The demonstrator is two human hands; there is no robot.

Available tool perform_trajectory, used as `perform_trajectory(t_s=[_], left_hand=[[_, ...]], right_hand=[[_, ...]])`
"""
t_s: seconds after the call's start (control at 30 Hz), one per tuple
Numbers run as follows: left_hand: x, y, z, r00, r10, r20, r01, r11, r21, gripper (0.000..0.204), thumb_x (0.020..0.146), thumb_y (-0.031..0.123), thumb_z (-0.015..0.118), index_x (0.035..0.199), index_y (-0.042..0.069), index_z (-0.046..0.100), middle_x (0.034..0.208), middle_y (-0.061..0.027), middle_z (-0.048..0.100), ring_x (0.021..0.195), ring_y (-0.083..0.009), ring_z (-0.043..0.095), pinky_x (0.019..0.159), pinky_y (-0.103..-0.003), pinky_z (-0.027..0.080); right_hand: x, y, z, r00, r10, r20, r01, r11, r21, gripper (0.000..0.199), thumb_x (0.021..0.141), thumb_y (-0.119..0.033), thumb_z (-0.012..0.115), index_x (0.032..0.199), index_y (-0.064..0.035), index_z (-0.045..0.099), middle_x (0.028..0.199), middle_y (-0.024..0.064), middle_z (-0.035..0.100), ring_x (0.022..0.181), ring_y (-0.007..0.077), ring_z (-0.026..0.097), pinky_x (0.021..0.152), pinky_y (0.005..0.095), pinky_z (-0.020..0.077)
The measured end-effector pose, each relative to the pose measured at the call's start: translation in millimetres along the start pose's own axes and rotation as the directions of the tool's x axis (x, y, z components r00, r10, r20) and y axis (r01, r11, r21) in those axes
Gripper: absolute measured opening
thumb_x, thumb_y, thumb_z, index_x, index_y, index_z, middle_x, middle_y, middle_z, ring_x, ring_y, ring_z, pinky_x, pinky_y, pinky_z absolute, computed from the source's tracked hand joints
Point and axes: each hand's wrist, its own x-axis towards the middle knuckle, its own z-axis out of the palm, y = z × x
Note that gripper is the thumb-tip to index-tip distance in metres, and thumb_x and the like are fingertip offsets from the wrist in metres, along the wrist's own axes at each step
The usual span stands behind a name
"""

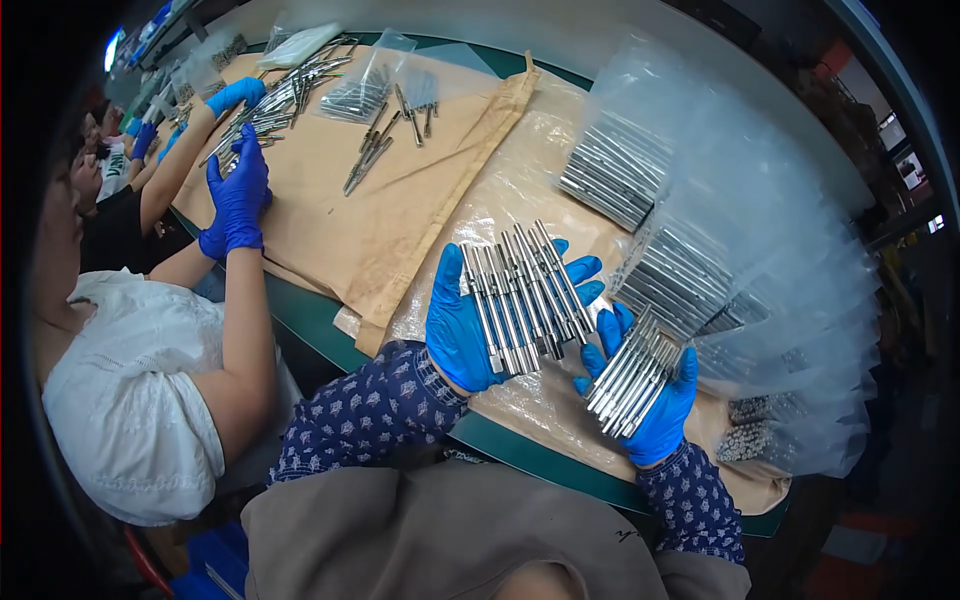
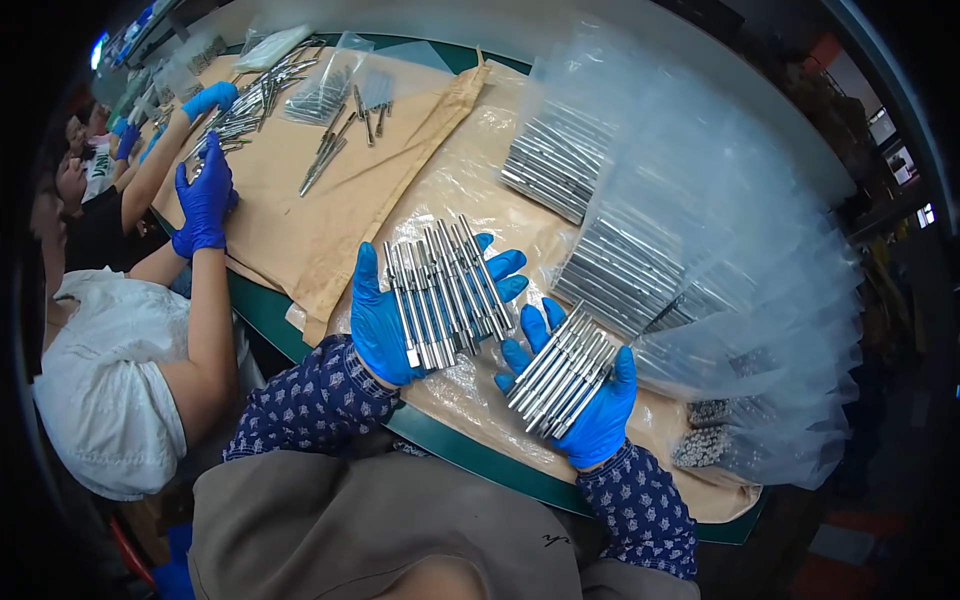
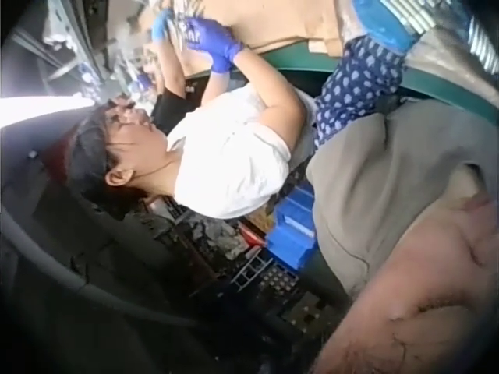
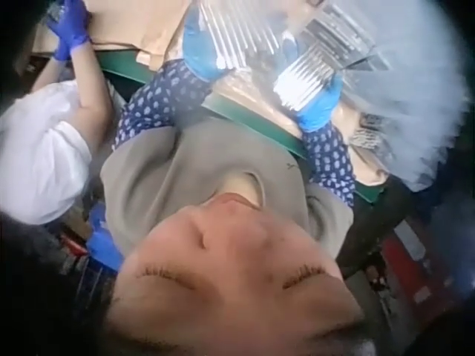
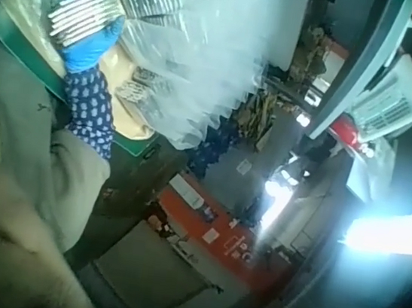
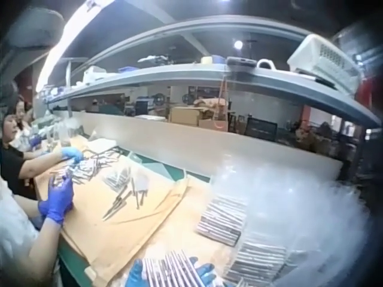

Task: Counting small metal rods and packaging them into plastic bags using hands and pliers.

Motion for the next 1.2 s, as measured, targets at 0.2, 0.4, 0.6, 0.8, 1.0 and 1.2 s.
perform_trajectory(t_s=[0.2, 0.4, 0.6, 0.8, 1.0, 1.2], left_hand=[[5.1, 2.9, -5.6, 0.997, 0.01, 0.074, -0.003, 0.996, -0.092, 0.092, 0.076, 0.068, 0.039, 0.14, 0.008, 0.013, 0.143, -0.0253, 0.009, 0.133, -0.0388, 0.011, 0.106, -0.054, 0.016], [10.7, 4.1, -7.8, 0.999, 0.036, 0.014, -0.036, 0.999, -0.012, 0.103, 0.073, 0.069, 0.046, 0.139, 0.001, 0.006, 0.142, -0.0284, 0.009, 0.132, -0.0416, 0.011, 0.106, -0.054, 0.014], [9.3, 3.0, -11.9, 0.999, 0.041, 0.02, -0.042, 0.997, 0.061, 0.101, 0.074, 0.066, 0.047, 0.14, 0.002, 0.006, 0.142, -0.0282, 0.005, 0.132, -0.0425, 0.009, 0.106, -0.055, 0.015], [8.3, 2.5, -9.8, 0.999, 0.044, 0.001, -0.044, 0.999, 0.02, 0.101, 0.072, 0.064, 0.053, 0.139, 0.003, 0.008, 0.142, -0.0278, 0.007, 0.132, -0.042, 0.01, 0.104, -0.056, 0.018], [6.9, 3.6, -9.1, 0.998, 0.061, -0.016, -0.06, 0.997, 0.057, 0.103, 0.071, 0.065, 0.054, 0.139, 0.003, 0.009, 0.142, -0.0275, 0.007, 0.132, -0.0419, 0.011, 0.104, -0.056, 0.018], [7.5, 5.5, -11.2, 0.998, 0.069, 0.009, -0.069, 0.997, 0.042, 0.096, 0.075, 0.064, 0.048, 0.138, 0.0, 0.015, 0.14, -0.0296, 0.012, 0.131, -0.0414, 0.015, 0.105, -0.054, 0.019]], right_hand=[[7.4, 7.9, 4.6, 0.998, -0.004, -0.061, -0.005, 0.988, -0.156, 0.086, 0.078, -0.061, 0.043, 0.14, -0.0084, 0.016, 0.143, 0.0175, 0.019, 0.13, 0.0392, 0.022, 0.105, 0.0565, 0.0161], [-9.0, 9.4, 9.0, 0.997, -0.074, 0.032, 0.075, 0.996, -0.057, 0.09, 0.078, -0.062, 0.044, 0.141, -0.0091, 0.009, 0.146, 0.0122, 0.016, 0.132, 0.039, 0.016, 0.104, 0.0567, 0.019], [-10.0, 16.3, 11.2, 0.995, -0.091, -0.028, 0.087, 0.989, -0.118, 0.096, 0.075, -0.065, 0.046, 0.141, -0.0072, 0.007, 0.145, 0.0172, 0.013, 0.133, 0.038, 0.014, 0.105, 0.0558, 0.0143], [-22.8, 20.2, 13.8, 0.989, -0.126, -0.076, 0.118, 0.987, -0.11, 0.096, 0.074, -0.064, 0.047, 0.141, -0.0061, 0.009, 0.144, 0.0202, 0.013, 0.132, 0.0397, 0.014, 0.105, 0.0582, 0.0127], [-25.6, 19.4, 16.4, 0.992, -0.126, -0.005, 0.125, 0.989, -0.081, 0.095, 0.075, -0.064, 0.045, 0.141, -0.0058, 0.009, 0.144, 0.019, 0.013, 0.132, 0.0392, 0.016, 0.104, 0.0586, 0.0145], [-7.1, 15.3, 16.8, 1.0, -0.027, 0.004, 0.027, 0.998, -0.064, 0.097, 0.074, -0.065, 0.047, 0.141, -0.0075, 0.008, 0.145, 0.017, 0.013, 0.132, 0.0372, 0.016, 0.105, 0.0563, 0.0146]])
